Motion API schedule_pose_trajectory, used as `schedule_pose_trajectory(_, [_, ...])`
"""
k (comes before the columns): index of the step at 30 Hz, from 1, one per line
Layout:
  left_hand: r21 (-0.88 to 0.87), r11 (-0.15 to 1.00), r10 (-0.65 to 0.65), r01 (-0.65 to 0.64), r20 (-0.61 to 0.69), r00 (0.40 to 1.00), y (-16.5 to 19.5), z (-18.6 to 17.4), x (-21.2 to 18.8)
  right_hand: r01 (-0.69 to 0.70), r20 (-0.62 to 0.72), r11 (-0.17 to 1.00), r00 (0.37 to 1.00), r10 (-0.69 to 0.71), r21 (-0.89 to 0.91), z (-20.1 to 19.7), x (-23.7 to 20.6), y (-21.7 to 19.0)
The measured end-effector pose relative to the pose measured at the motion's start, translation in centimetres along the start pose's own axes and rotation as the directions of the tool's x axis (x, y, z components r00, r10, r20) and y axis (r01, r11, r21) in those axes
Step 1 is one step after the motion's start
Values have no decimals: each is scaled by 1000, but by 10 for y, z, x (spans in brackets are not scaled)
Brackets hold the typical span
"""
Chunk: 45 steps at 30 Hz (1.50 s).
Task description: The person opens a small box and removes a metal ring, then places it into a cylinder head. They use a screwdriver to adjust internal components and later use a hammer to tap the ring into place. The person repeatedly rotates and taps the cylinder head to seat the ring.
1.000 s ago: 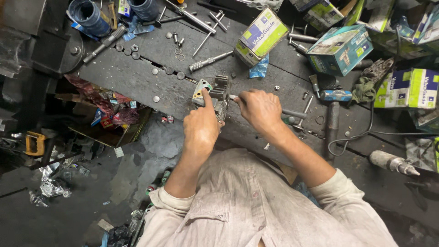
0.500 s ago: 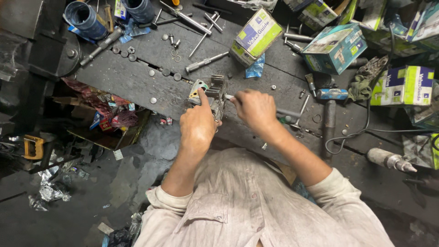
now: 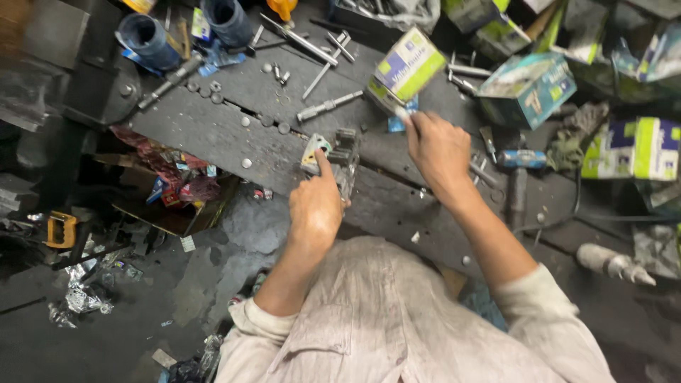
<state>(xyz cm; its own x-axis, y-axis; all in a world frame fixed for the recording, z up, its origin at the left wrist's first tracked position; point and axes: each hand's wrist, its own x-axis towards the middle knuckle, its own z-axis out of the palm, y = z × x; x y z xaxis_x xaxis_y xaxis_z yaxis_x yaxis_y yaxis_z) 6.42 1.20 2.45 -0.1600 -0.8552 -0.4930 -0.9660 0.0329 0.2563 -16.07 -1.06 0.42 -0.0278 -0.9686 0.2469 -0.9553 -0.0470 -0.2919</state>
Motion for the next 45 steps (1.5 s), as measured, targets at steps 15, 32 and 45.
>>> schedule_pose_trajectory(15, [13,1000,0,-1,60,998,5,-16,8,-120,361,969,932,34,217,6,-38,-50])
schedule_pose_trajectory(32, [50,999,0,-3,53,999,5,-14,22,340,117,935,937,-329,-97,18,-37,-38])
schedule_pose_trajectory(45, [109,994,12,-19,64,998,5,-13,30,-135,590,952,806,-56,275,8,7,-33])
